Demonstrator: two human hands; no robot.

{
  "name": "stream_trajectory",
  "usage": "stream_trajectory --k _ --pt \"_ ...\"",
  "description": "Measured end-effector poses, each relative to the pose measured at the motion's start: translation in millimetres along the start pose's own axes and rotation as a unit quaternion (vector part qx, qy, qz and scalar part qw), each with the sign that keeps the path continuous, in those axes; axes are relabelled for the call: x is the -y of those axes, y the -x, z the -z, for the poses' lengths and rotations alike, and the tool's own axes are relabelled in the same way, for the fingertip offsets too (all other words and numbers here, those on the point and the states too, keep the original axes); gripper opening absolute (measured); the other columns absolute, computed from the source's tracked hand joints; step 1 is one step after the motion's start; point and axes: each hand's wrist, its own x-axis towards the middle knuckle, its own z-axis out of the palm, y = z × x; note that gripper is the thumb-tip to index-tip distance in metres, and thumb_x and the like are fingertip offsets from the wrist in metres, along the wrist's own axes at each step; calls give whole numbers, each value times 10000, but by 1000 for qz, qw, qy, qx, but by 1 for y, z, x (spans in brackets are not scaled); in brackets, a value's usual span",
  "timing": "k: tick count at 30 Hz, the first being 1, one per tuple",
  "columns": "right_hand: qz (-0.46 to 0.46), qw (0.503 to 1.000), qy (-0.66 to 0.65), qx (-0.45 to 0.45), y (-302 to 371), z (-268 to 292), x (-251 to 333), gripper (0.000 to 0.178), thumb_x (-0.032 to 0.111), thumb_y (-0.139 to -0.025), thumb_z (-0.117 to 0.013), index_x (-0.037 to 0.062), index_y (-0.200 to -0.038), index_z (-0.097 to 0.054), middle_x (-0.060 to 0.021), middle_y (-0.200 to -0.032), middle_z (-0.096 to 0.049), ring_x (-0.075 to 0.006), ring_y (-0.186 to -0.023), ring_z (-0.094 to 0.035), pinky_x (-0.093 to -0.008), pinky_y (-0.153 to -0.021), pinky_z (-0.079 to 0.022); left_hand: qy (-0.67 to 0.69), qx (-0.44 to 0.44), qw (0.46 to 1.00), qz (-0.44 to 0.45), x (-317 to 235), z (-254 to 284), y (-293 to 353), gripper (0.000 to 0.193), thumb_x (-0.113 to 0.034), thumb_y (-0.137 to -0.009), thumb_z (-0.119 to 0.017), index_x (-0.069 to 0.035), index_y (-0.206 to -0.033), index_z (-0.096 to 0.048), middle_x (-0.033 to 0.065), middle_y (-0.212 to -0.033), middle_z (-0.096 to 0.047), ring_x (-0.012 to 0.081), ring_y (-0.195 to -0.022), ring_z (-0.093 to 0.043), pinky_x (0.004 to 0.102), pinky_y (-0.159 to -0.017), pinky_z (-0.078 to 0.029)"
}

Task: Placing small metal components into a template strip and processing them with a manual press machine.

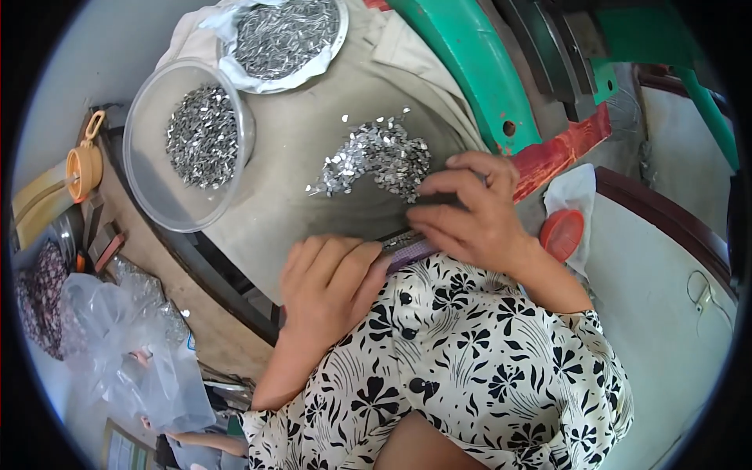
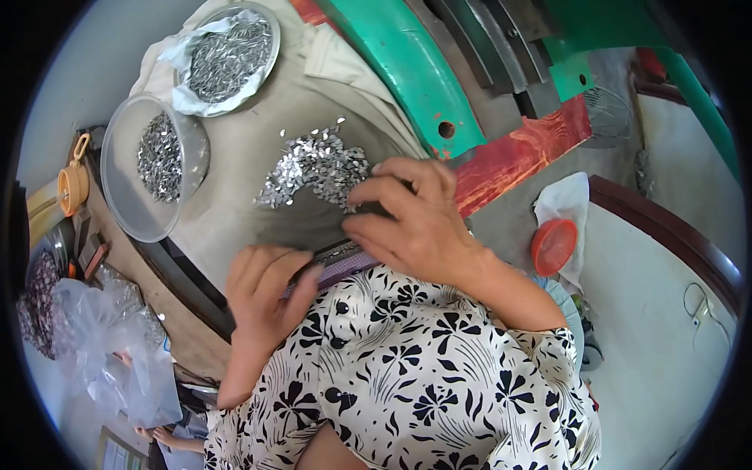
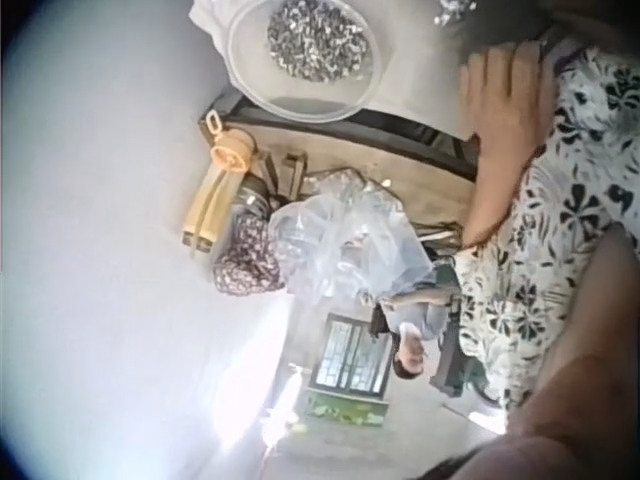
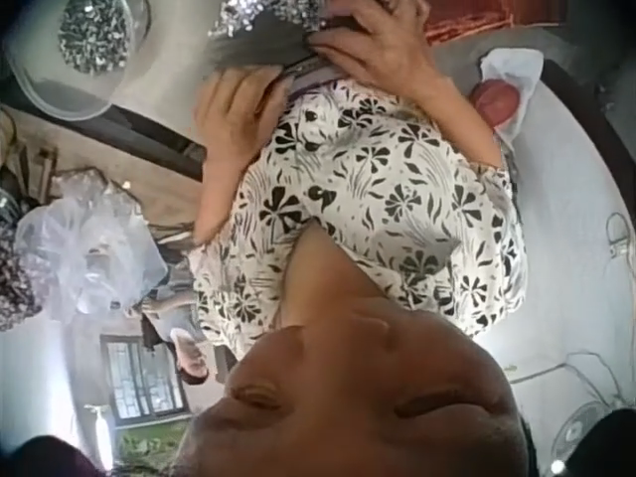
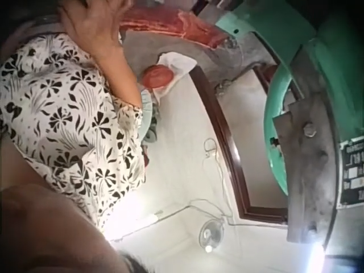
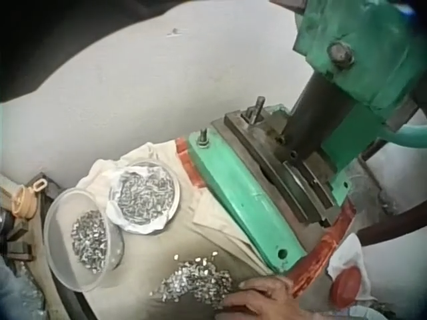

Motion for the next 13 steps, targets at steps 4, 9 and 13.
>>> stream_trajectory --k 4,9,13 --pt "14 999 27 -18 -24 -11 -3 185 186 -706 -797 202 -883 -749 34 -1106 -642 -274 -1130 -517 -412 -941 -342 5 6 999 36 4 -15 5 231 -143 -747 -797 -110 -945 -683 18 -924 -641 221 -823 -606 350 -691 -431" --pt "47 995 80 19 -44 -21 2 150 169 -725 -770 142 -853 -697 25 -1137 -623 -258 -1168 -509 -423 -956 -349 24 12 998 57 10 -18 9 234 -132 -742 -796 -103 -941 -676 28 -950 -628 238 -844 -596 361 -704 -434" --pt "70 995 64 6 -48 -26 6 99 170 -725 -628 84 -756 -664 -41 -1128 -608 -260 -1202 -487 -430 -1030 -338 38 36 997 62 9 -20 11 233 -139 -747 -792 -108 -946 -676 34 -975 -627 243 -886 -594 378 -742 -442"
